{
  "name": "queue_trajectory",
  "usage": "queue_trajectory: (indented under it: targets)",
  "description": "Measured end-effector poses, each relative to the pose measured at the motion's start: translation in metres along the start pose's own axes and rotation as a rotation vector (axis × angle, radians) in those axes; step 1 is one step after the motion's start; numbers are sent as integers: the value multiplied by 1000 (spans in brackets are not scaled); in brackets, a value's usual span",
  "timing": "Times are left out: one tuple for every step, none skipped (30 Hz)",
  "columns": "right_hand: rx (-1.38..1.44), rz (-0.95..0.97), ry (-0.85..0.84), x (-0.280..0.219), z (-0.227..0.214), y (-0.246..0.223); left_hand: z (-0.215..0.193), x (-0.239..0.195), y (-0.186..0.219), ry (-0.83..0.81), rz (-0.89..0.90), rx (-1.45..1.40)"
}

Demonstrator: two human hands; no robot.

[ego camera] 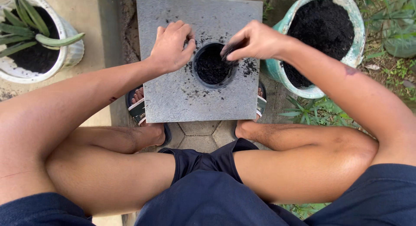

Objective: The person scoops soil from a large bucket and transfers it into a small black pot placed on a tile. The person repeatedly fills the pot by hand, occasionally pressing the soil down to compact it.

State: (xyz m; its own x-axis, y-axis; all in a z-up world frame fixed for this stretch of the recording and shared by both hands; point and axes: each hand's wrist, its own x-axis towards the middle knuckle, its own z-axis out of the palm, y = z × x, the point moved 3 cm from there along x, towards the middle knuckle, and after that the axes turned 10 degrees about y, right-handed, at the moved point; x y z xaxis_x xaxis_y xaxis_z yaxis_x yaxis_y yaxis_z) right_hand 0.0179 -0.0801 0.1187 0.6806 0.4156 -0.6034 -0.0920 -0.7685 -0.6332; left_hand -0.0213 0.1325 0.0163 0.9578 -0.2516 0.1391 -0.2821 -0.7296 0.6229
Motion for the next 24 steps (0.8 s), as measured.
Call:
queue_trajectory:
  targets:
    - [-9, -3, -8, 5, 6, 0, -4, -1, -1, 7, -10, -2]
    - [-97, -38, 5, 10, 11, 0, -7, -3, -2, -9, -26, -8]
    - [-185, -75, 18, 15, 17, 0, -10, -5, -3, -25, -41, -14]
    - [-193, -78, 15, 18, 20, 1, -12, -5, -4, -17, -47, -16]
    - [-231, -135, 34, 20, 23, 2, -13, -5, -4, -20, -62, -24]
    - [-264, -192, 52, 23, 27, 3, -14, -6, -5, -27, -77, -30]
    - [-268, -195, 47, 26, 30, 5, -14, -6, -6, -23, -82, -30]
    - [-346, -222, 66, 27, 33, 8, -13, -6, -7, -21, -72, -29]
    - [-424, -249, 85, 29, 36, 11, -12, -6, -7, -18, -61, -28]
    - [-423, -244, 85, 30, 37, 14, -11, -6, -5, -21, -59, -31]
    - [-419, -260, 91, 30, 38, 16, -9, -6, -3, -39, -71, -31]
    - [-413, -279, 101, 32, 38, 17, -9, -4, -2, -57, -80, -26]
    - [-412, -278, 105, 34, 37, 20, -9, -2, -1, -58, -75, -26]
    - [-421, -326, 113, 36, 37, 21, -9, -3, 0, -48, -65, -29]
    - [-430, -375, 120, 36, 37, 23, -9, -3, 1, -37, -54, -32]
    - [-429, -375, 126, 37, 37, 22, -9, -3, 2, -38, -50, -29]
    - [-416, -407, 134, 36, 37, 21, -8, -3, 2, -46, -62, -35]
    - [-403, -439, 142, 36, 37, 19, -8, -3, 2, -53, -75, -40]
    - [-402, -440, 147, 38, 39, 22, -8, -4, 3, -53, -71, -37]
    - [-430, -461, 149, 39, 40, 24, -8, -4, 4, -53, -71, -39]
    - [-459, -482, 152, 41, 41, 26, -8, -5, 4, -53, -71, -41]
    - [-456, -482, 159, 39, 41, 24, -7, -5, 5, -54, -65, -37]
    - [-453, -465, 136, 38, 42, 23, -6, -5, 5, -67, -80, -32]
    - [-450, -448, 116, 37, 43, 21, -5, -4, 5, -81, -93, -26]
